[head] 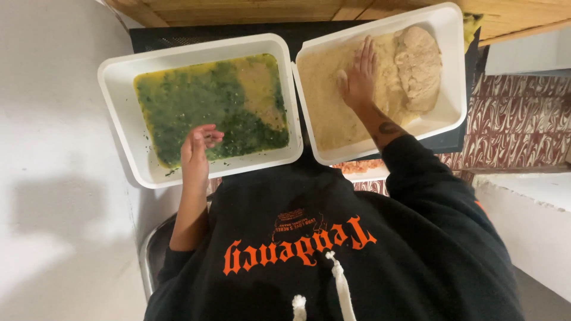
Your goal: The person dips pieces of raw chicken into a green liquid mixture in a white tray, then transfers them to a second tray containing a dry breading mixture. They press the chicken into the breading to coat it thoroughly, repeating the process for multiple pieces.
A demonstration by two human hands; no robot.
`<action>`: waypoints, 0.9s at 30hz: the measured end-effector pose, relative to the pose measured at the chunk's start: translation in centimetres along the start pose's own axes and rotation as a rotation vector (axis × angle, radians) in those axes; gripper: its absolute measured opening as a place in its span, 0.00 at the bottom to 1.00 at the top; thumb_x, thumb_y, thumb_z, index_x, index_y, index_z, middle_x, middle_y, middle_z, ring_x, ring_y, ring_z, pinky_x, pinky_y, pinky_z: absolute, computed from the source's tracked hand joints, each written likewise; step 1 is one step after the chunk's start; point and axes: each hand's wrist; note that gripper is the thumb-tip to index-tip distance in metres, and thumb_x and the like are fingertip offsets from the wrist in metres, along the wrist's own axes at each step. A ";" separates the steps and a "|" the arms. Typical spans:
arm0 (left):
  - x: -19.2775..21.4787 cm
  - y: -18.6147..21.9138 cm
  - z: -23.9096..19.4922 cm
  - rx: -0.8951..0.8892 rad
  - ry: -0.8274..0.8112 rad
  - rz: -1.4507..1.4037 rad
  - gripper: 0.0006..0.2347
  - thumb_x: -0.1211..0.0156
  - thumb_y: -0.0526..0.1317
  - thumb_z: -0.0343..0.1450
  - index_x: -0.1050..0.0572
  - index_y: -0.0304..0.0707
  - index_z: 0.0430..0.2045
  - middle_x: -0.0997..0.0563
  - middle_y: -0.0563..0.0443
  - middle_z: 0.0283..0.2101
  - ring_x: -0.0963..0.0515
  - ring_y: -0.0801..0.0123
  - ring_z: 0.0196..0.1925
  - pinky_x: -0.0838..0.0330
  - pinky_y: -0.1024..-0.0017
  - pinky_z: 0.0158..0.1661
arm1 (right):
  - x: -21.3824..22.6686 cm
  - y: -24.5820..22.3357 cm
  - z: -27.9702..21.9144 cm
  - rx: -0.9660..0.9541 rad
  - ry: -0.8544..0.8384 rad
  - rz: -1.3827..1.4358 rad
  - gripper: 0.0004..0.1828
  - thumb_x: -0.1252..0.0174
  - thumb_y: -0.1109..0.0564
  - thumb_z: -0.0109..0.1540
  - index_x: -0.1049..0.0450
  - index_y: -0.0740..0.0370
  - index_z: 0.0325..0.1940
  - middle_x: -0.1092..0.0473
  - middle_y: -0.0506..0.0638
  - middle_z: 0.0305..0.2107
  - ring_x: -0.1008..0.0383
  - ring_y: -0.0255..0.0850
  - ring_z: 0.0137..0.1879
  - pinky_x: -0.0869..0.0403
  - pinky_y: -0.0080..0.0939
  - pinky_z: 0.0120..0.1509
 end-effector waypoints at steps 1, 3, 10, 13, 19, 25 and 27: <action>0.2 0.1 0.1 -0.004 0.002 0.006 0.25 0.62 0.58 0.77 0.27 0.35 0.47 0.19 0.46 0.42 0.20 0.64 0.44 0.29 0.70 0.48 | -1.6 0.8 -0.5 0.073 0.043 -0.064 0.44 0.64 0.37 0.73 0.65 0.75 0.78 0.68 0.71 0.75 0.69 0.64 0.82 0.64 0.64 0.84; 0.3 0.2 -0.3 0.003 0.009 0.017 0.25 0.63 0.59 0.77 0.27 0.35 0.47 0.19 0.46 0.43 0.20 0.64 0.45 0.29 0.70 0.48 | -1.5 -0.5 -0.8 0.145 0.076 -0.121 0.43 0.61 0.39 0.75 0.66 0.73 0.79 0.69 0.70 0.75 0.70 0.64 0.82 0.62 0.65 0.85; 0.2 0.2 0.5 -0.007 0.002 0.004 0.24 0.61 0.57 0.77 0.26 0.35 0.47 0.19 0.47 0.42 0.20 0.65 0.44 0.29 0.71 0.47 | 3.9 -4.7 0.4 0.101 0.061 -0.031 0.46 0.75 0.30 0.70 0.56 0.70 0.78 0.59 0.63 0.76 0.62 0.56 0.82 0.59 0.60 0.83; 0.9 -0.1 0.4 -0.004 0.010 0.016 0.23 0.61 0.57 0.78 0.26 0.35 0.47 0.19 0.47 0.42 0.20 0.66 0.44 0.29 0.71 0.47 | 3.9 -3.4 -0.1 0.091 0.093 0.037 0.40 0.65 0.37 0.72 0.60 0.66 0.79 0.61 0.61 0.77 0.64 0.55 0.83 0.60 0.62 0.83; 1.1 -0.3 0.9 0.004 0.003 0.031 0.23 0.63 0.56 0.78 0.26 0.36 0.48 0.18 0.47 0.42 0.20 0.66 0.44 0.29 0.71 0.47 | 4.4 -2.2 0.4 -0.069 -0.006 -0.055 0.41 0.63 0.45 0.69 0.63 0.73 0.78 0.67 0.63 0.76 0.70 0.58 0.82 0.60 0.59 0.85; 0.4 -0.6 1.7 -0.027 0.010 -0.008 0.24 0.61 0.58 0.77 0.26 0.36 0.46 0.18 0.47 0.41 0.19 0.66 0.43 0.29 0.72 0.45 | 2.8 -1.9 -1.2 -0.111 0.018 -0.074 0.42 0.66 0.38 0.73 0.63 0.73 0.78 0.62 0.68 0.75 0.66 0.61 0.82 0.63 0.58 0.84; 0.3 -0.6 1.6 -0.021 -0.008 -0.010 0.24 0.61 0.58 0.77 0.26 0.36 0.46 0.18 0.47 0.41 0.19 0.66 0.43 0.29 0.72 0.45 | 2.6 -2.3 -1.2 -0.181 -0.113 -0.103 0.42 0.64 0.40 0.73 0.66 0.75 0.78 0.67 0.68 0.76 0.70 0.60 0.82 0.67 0.58 0.84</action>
Point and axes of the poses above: each hand's wrist, its own z-axis towards the middle knuckle, its own x-axis out of the back of the hand, y = z × x
